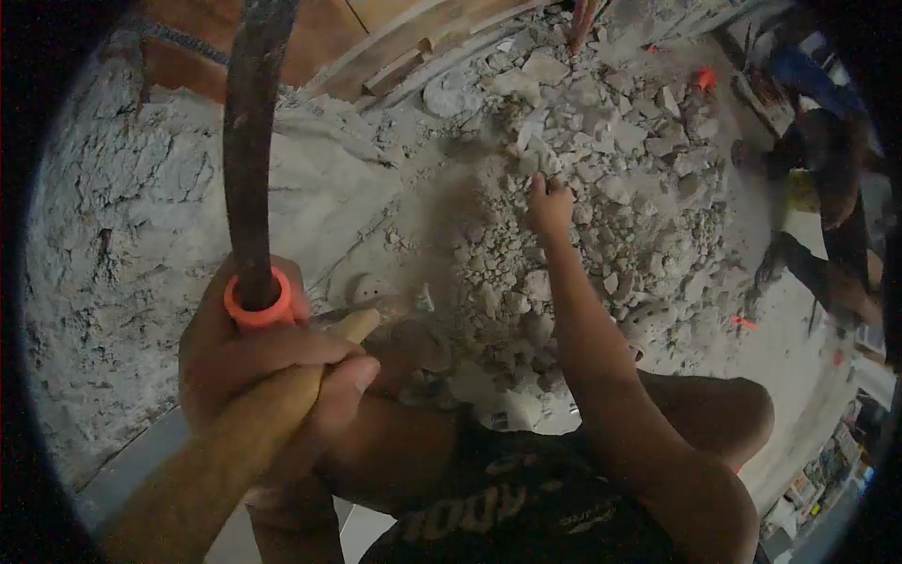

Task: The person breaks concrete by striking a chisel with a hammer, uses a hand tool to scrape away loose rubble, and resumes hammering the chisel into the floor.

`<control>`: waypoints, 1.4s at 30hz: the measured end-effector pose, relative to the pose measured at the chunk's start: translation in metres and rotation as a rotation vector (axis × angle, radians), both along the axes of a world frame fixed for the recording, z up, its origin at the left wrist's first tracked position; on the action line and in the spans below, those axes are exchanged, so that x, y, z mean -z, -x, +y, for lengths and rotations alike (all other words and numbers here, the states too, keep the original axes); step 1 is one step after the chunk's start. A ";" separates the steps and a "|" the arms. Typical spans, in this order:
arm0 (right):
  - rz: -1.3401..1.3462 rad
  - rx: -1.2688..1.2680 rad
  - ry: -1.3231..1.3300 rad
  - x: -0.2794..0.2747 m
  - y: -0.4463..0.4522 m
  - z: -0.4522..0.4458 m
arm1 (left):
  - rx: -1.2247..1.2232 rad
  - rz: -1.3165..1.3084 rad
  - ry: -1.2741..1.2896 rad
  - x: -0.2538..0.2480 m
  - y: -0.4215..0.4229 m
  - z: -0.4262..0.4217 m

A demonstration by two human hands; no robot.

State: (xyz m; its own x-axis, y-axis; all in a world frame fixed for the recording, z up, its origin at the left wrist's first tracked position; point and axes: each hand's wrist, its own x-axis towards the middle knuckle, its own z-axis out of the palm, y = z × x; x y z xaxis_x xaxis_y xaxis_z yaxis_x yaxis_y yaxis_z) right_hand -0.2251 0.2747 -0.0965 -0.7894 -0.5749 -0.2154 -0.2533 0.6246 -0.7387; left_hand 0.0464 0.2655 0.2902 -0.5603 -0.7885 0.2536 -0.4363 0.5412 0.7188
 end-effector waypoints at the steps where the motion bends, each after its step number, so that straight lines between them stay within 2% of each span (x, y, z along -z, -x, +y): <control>1: -0.056 -0.012 0.060 -0.006 -0.008 0.003 | 0.001 0.012 -0.007 -0.001 0.001 0.001; 3: -0.114 -0.019 0.126 -0.014 -0.034 0.002 | 0.041 -0.004 -0.003 -0.005 0.004 -0.002; 5: -0.114 -0.184 0.145 -0.022 -0.069 -0.006 | 0.081 -0.031 0.001 -0.008 0.008 0.000; 8: -0.242 -0.489 0.154 -0.022 -0.107 -0.037 | 0.017 -0.070 -0.034 -0.007 0.019 0.013; 10: -0.243 -0.485 0.135 -0.009 -0.119 -0.069 | -0.074 0.053 -0.018 0.001 0.024 0.019; 12: -0.239 -0.486 0.122 0.010 -0.112 -0.096 | -0.045 0.010 -0.079 0.003 0.022 0.015; 13: -0.211 -0.566 -0.004 0.024 -0.098 -0.107 | -0.020 -0.019 -0.138 0.002 0.021 0.012; 14: -0.180 -0.644 -0.130 0.035 -0.084 -0.113 | -0.016 -0.027 -0.129 0.002 0.020 0.009; 16: -0.100 -0.684 -0.137 0.055 -0.060 -0.110 | 0.107 -0.216 0.005 0.001 0.018 0.005; 17: -0.014 -0.724 -0.153 0.061 -0.050 -0.105 | 0.107 -0.217 0.002 -0.001 0.020 0.004; 18: -0.009 -0.730 -0.156 0.060 -0.043 -0.100 | 0.062 -0.194 -0.017 -0.005 0.026 0.005; 20: -0.069 -0.513 -0.186 0.056 -0.034 -0.082 | 0.023 -0.170 -0.046 -0.008 0.027 0.006; 21: -0.060 -0.519 -0.182 0.052 -0.027 -0.082 | 0.010 -0.158 -0.054 -0.008 0.027 0.004; 23: -0.006 -0.350 -0.080 0.049 -0.024 -0.072 | -0.006 -0.157 -0.075 -0.007 0.023 0.006; 27: -0.041 -0.301 -0.023 0.029 -0.008 -0.050 | -0.019 -0.030 -0.055 0.000 0.014 0.007; 29: -0.061 -0.143 0.120 0.011 -0.004 -0.025 | -0.014 0.008 -0.044 -0.001 0.008 0.006; 30: -0.054 -0.147 0.124 0.020 0.000 -0.021 | 0.007 -0.048 -0.045 -0.005 0.006 0.004; 32: -0.106 0.028 0.022 0.035 0.003 -0.013 | 0.023 -0.100 -0.046 -0.007 0.002 0.002; 36: -0.167 -0.021 0.089 -0.023 -0.026 -0.001 | 0.049 -0.148 -0.037 -0.008 -0.004 -0.002; 38: -0.317 -0.171 0.096 -0.041 -0.051 -0.004 | 0.063 -0.175 -0.041 -0.008 -0.003 -0.004; 40: -0.257 -0.348 0.007 -0.028 -0.076 -0.023 | 0.036 -0.144 -0.029 -0.005 0.000 -0.001; 41: -0.263 -0.347 0.009 -0.026 -0.087 -0.035 | 0.024 -0.132 -0.023 -0.004 0.003 0.000; 42: -0.339 -0.414 -0.099 -0.024 -0.095 -0.049 | 0.011 -0.120 -0.015 -0.003 0.005 0.001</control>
